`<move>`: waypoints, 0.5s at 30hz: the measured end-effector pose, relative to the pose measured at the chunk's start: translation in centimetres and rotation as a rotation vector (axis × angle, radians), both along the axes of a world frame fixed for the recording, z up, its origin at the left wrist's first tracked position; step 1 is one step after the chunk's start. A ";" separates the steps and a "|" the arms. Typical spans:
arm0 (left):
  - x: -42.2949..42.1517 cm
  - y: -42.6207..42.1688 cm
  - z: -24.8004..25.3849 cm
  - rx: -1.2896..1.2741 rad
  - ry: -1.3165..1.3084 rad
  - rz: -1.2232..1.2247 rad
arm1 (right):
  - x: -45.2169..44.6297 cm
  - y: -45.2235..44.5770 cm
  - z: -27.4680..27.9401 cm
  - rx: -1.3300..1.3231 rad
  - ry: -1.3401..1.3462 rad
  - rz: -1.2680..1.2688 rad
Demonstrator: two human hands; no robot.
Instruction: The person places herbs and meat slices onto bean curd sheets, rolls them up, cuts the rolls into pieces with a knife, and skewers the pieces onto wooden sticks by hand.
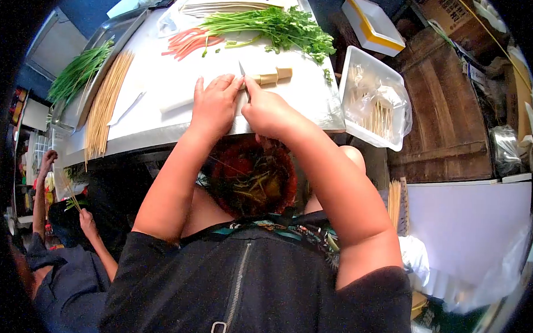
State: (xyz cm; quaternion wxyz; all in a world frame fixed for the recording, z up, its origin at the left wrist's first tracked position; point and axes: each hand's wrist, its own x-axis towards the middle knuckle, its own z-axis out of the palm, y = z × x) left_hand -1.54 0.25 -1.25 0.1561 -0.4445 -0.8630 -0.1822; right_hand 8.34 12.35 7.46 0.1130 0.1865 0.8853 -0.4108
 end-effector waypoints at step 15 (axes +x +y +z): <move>-7.9 -13.5 -2.7 0.788 -0.358 0.261 | 1.9 -8.1 -0.2 -0.248 0.159 0.044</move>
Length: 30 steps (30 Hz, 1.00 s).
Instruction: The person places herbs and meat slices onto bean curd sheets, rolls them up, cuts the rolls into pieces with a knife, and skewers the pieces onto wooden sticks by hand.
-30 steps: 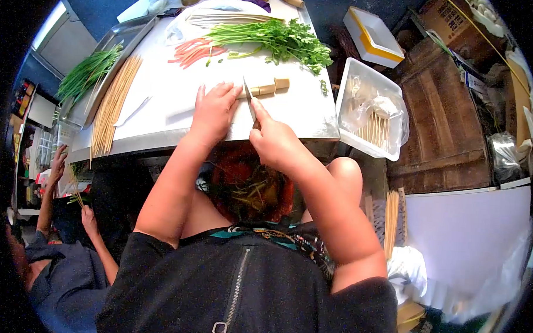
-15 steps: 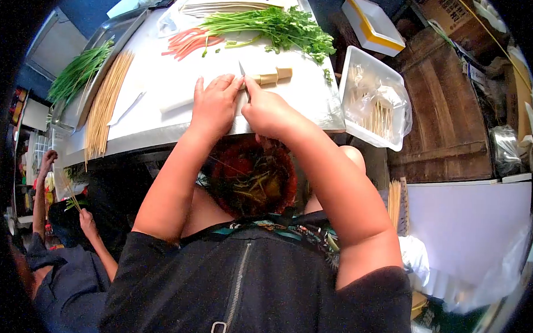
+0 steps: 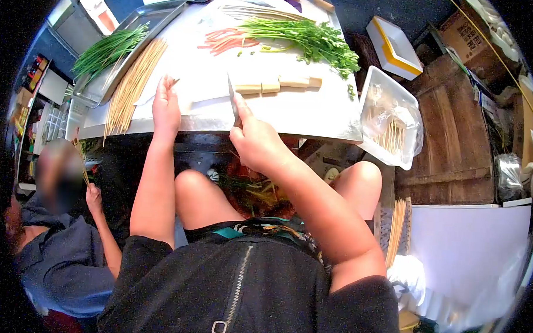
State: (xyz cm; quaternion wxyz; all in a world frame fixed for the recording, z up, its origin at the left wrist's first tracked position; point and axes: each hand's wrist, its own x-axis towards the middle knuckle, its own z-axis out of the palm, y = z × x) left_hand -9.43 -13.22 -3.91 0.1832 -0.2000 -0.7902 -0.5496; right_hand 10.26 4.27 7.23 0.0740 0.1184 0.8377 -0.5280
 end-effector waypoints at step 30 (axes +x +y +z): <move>4.0 5.0 1.8 -0.516 0.391 -0.210 | -3.7 -0.8 -3.6 0.290 0.108 0.002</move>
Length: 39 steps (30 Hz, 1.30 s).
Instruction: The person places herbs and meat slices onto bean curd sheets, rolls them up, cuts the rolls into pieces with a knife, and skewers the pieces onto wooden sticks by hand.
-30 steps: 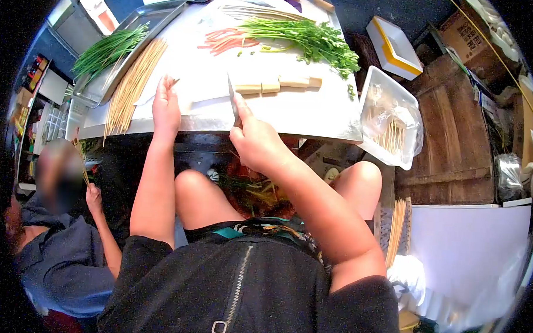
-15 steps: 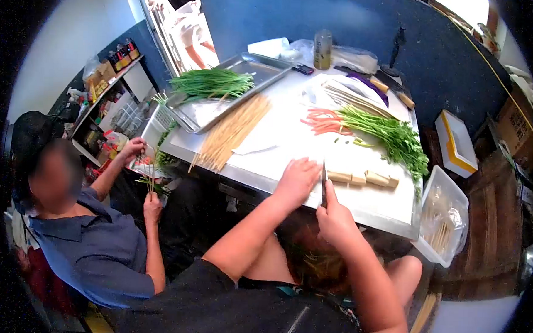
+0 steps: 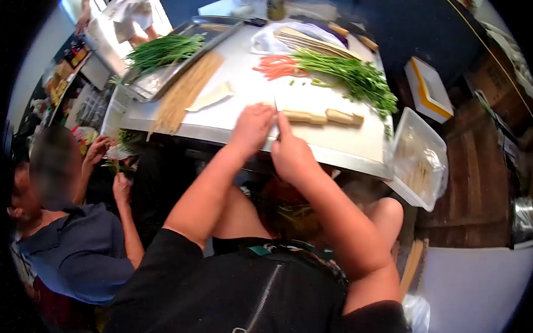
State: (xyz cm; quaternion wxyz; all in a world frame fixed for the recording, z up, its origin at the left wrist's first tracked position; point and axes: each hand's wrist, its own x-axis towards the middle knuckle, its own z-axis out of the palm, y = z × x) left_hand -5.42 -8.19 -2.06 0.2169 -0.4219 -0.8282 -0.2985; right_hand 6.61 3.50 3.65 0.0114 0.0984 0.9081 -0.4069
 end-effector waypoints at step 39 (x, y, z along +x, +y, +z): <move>2.0 1.8 1.2 -0.294 -0.149 0.086 | 0.1 3.7 2.8 -0.284 -0.180 -0.052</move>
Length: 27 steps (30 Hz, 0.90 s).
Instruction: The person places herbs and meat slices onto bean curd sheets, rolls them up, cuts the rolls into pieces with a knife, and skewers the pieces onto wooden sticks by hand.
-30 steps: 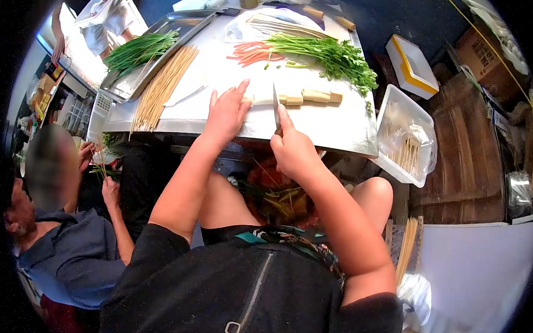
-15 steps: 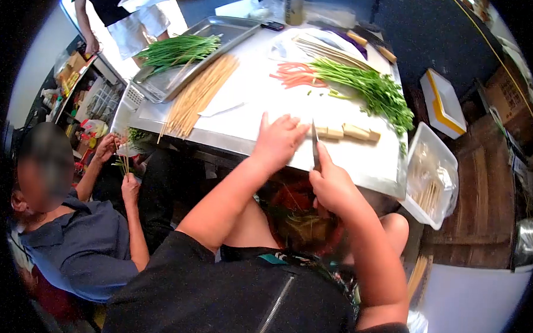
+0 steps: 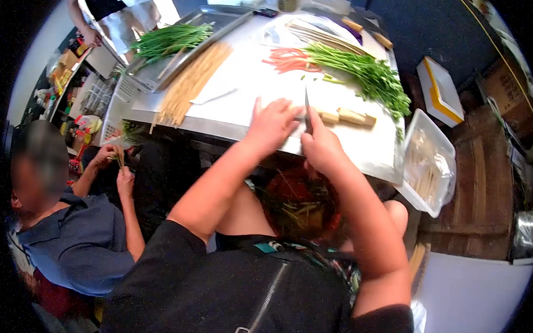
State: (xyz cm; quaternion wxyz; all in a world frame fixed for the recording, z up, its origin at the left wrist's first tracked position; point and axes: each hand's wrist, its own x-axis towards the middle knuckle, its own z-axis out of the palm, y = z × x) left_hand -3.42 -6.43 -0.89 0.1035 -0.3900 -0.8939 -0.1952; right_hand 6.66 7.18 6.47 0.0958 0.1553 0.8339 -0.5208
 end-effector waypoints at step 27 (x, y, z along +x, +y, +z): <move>-2.5 -6.2 -1.1 0.275 -0.104 -0.050 | 0.9 -5.8 1.0 -0.004 -0.059 0.173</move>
